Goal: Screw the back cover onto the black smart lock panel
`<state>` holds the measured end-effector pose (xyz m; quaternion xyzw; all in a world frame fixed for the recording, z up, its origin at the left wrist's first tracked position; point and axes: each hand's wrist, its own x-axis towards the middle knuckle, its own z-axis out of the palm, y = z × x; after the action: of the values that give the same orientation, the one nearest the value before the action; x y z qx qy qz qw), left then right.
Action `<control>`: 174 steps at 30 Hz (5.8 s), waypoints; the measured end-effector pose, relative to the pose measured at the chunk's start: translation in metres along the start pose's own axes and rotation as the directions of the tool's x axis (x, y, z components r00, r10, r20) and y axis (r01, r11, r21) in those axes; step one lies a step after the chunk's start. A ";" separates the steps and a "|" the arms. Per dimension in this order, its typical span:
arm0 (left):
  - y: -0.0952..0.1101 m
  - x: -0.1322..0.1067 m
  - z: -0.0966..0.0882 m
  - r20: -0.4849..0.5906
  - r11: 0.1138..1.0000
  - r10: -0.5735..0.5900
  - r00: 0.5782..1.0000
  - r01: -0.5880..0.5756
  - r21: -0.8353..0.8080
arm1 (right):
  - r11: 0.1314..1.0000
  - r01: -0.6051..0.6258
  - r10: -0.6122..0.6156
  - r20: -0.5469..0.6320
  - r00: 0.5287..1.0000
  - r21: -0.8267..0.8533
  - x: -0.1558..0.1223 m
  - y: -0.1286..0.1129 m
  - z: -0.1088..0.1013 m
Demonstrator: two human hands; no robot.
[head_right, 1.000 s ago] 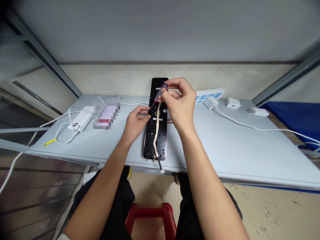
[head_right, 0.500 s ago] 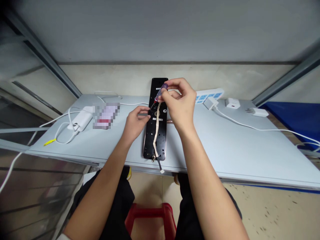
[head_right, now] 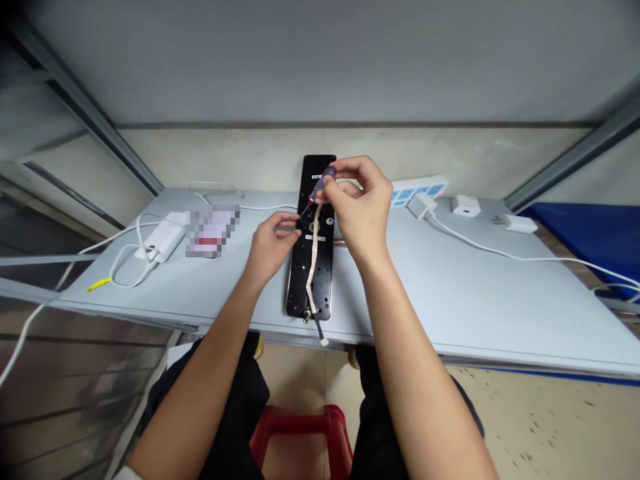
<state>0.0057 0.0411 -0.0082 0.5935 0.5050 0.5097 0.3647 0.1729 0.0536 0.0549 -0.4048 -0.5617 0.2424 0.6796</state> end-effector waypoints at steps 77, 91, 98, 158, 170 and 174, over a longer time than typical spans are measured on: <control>0.010 -0.001 0.001 -0.096 0.987 0.161 0.982 -0.158 0.042 | 0.944 -0.203 0.229 -0.073 0.971 0.260 0.006 0.001 -0.020; 0.015 -0.003 -0.001 -0.117 0.986 0.157 0.981 -0.149 0.076 | 0.968 -0.112 0.124 -0.039 0.992 0.223 0.003 -0.013 -0.016; 0.017 -0.004 -0.003 -0.125 0.976 0.201 0.972 -0.187 0.114 | 0.972 -0.138 0.139 0.008 0.990 0.192 0.002 -0.021 -0.015; 0.022 -0.006 -0.008 -0.104 0.888 0.317 0.943 -0.256 0.382 | 0.992 -0.076 0.053 0.210 0.976 0.101 -0.006 -0.040 -0.001; 0.010 -0.004 -0.011 -0.028 0.915 0.216 0.976 -0.192 0.354 | 0.996 0.084 -0.088 0.191 0.978 0.031 0.001 -0.025 -0.003; 0.008 -0.003 -0.013 -0.001 0.922 0.187 0.982 -0.175 0.346 | 0.997 0.067 -0.070 0.185 0.980 0.024 0.003 -0.025 -0.002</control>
<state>-0.0054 0.0356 0.0018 0.6834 0.5356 0.4550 0.1978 0.1721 0.0416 0.0769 -0.3547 -0.6341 0.2606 0.6357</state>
